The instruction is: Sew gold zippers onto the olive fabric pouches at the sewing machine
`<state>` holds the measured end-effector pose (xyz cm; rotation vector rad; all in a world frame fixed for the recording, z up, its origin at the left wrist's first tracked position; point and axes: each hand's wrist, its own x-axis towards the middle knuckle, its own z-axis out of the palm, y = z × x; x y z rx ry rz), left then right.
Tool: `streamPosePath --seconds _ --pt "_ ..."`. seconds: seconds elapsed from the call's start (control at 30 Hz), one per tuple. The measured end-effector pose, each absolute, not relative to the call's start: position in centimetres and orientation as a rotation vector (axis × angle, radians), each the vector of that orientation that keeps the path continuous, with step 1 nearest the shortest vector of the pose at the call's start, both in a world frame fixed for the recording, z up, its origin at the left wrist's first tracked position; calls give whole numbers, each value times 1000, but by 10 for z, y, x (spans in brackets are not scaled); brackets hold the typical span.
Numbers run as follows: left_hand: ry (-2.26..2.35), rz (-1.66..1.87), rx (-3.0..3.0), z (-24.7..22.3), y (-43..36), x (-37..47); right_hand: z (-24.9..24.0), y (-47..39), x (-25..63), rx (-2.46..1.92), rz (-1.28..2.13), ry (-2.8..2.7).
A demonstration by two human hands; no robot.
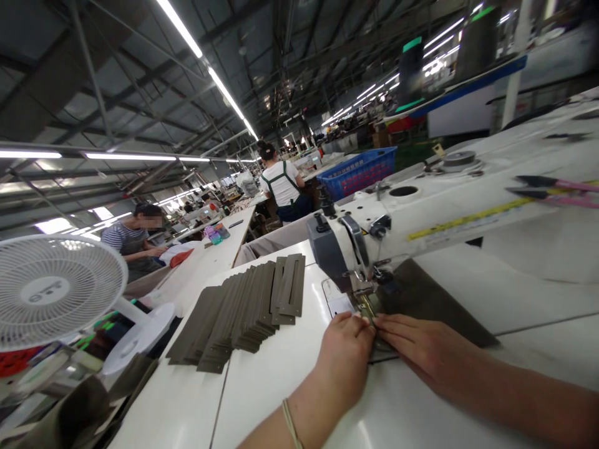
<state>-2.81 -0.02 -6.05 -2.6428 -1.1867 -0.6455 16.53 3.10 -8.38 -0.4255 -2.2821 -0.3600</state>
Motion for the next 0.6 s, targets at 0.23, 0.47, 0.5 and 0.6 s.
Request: streamPosePath --seconds 0.23,0.47,0.5,0.6 --pt "-1320 -546 -2673 -51 2 -29 -78 49 165 -492 -100 -2324" --pt "-1493 -469 -2515 -57 -5 -16 -70 39 165 -661 0 -2342" --pt "-1468 -464 -2512 -60 -6 -15 -75 34 165 -650 -97 -2309" --pt "-1389 -503 -2511 -65 -11 -13 -90 23 167 -603 -332 -2242"
